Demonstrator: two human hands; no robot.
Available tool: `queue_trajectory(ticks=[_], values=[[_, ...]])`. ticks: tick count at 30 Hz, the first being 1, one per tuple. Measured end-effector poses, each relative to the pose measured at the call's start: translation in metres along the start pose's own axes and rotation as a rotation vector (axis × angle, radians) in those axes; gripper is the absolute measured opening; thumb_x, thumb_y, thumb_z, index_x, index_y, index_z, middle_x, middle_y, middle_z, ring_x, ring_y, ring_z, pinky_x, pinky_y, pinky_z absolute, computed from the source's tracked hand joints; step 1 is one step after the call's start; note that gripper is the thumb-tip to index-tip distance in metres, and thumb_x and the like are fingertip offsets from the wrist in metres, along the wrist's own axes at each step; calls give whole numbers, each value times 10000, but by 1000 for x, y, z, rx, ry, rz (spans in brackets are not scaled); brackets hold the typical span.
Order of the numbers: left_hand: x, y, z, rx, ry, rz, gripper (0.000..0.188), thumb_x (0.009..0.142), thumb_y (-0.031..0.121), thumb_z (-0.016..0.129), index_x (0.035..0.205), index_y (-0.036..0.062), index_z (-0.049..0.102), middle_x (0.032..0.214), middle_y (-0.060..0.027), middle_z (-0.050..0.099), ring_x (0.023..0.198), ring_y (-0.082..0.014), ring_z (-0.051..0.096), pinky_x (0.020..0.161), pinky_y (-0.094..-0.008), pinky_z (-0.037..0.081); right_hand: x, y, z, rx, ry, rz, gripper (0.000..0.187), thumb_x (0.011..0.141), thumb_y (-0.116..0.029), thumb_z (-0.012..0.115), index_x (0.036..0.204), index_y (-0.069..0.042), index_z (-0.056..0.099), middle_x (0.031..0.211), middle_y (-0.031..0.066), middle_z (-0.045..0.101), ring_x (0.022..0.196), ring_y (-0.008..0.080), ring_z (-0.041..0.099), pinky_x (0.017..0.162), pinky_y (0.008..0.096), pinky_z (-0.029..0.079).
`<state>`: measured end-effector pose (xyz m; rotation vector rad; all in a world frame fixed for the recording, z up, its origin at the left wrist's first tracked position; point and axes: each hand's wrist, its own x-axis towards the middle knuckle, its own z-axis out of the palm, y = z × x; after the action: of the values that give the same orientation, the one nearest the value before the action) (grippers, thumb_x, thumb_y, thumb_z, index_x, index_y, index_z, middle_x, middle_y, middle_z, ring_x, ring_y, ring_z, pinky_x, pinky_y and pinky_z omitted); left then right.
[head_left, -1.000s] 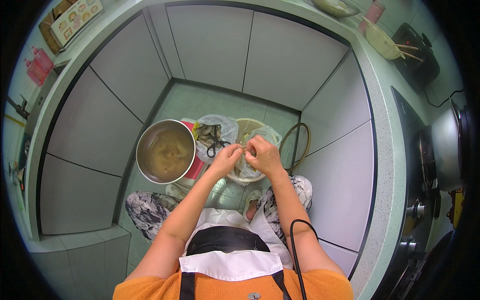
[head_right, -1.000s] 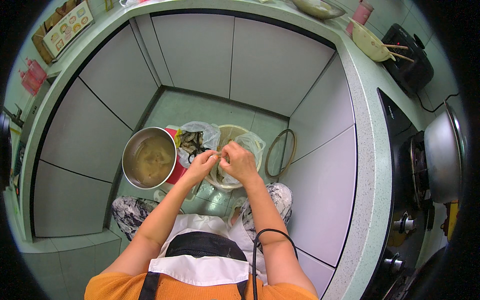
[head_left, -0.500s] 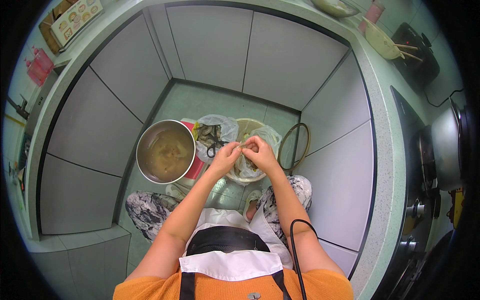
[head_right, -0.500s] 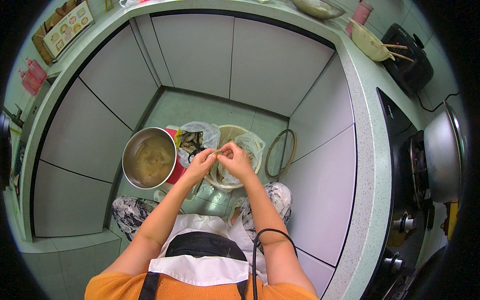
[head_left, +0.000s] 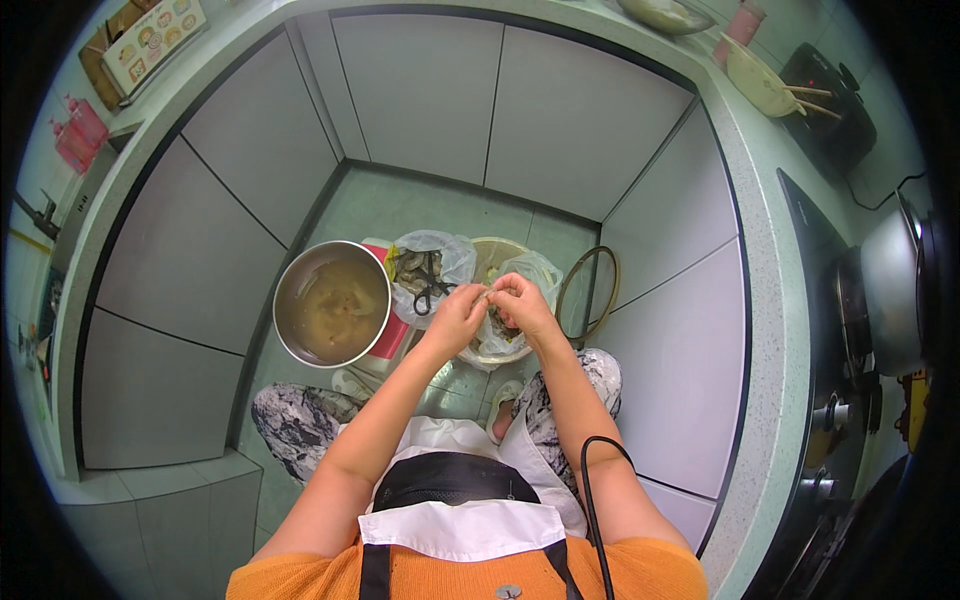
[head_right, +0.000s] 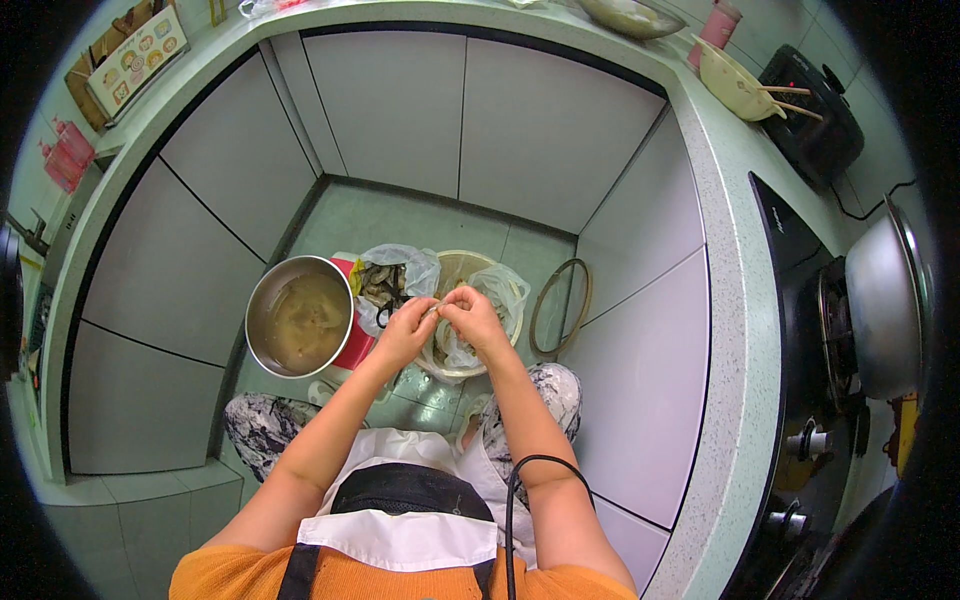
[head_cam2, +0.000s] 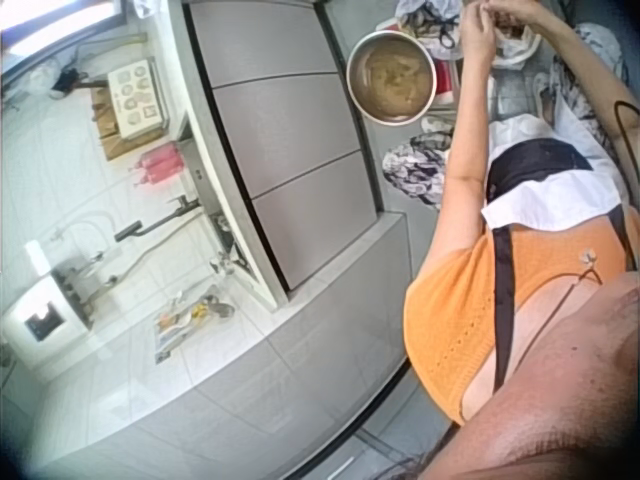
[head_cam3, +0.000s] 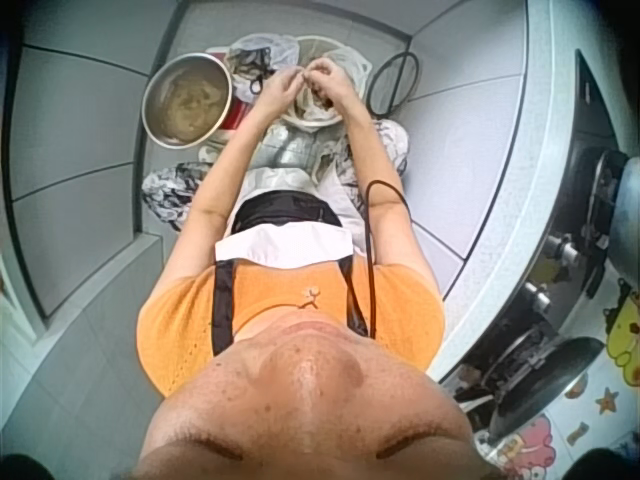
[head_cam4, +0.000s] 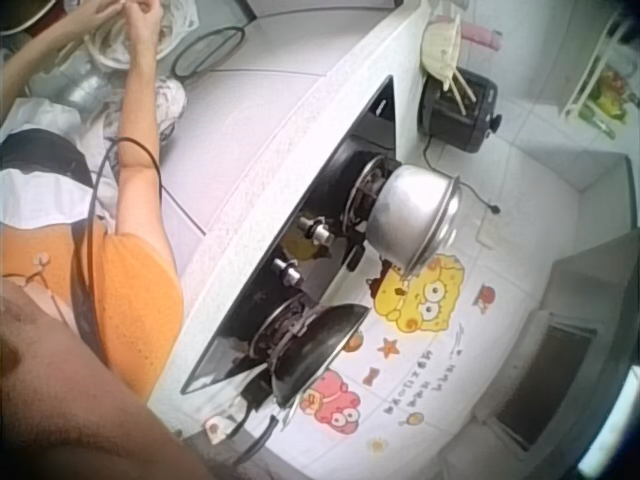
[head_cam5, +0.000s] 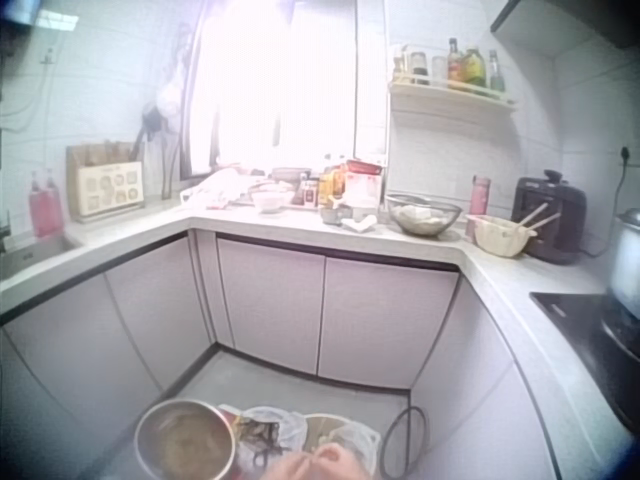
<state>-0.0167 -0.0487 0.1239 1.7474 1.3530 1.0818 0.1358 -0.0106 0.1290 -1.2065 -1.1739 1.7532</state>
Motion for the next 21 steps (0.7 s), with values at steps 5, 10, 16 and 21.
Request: queue_trajectory(ticks=[5,10,16,21], values=[[-3,-1,1,47,25,38,227,839,121,538,1010,-27,553,875,-166,551,822,-319,554,722,-368,443,-2,-3,3,-64,27,-4,113,761,-116,621,825,-54,551,640,-24,524,511,42,447,413,186,333],[-5,-7,6,151,60,137,211,821,83,539,994,-38,544,860,-176,542,815,-342,535,718,-394,438,1,2,2,-174,86,-26,153,713,-149,633,800,-31,590,673,4,585,560,66,513,457,214,398],[-6,-11,10,207,58,152,209,819,75,531,995,-36,539,867,-181,543,826,-348,529,725,-406,433,4,6,3,-288,140,-10,178,687,-152,629,793,-11,598,684,25,611,517,81,529,462,239,430],[-8,-13,10,37,44,23,238,852,127,513,1022,-39,538,863,-177,548,805,-327,538,722,-394,430,2,2,5,-195,102,16,118,742,-113,587,823,-28,588,677,9,586,517,67,516,447,209,433]])
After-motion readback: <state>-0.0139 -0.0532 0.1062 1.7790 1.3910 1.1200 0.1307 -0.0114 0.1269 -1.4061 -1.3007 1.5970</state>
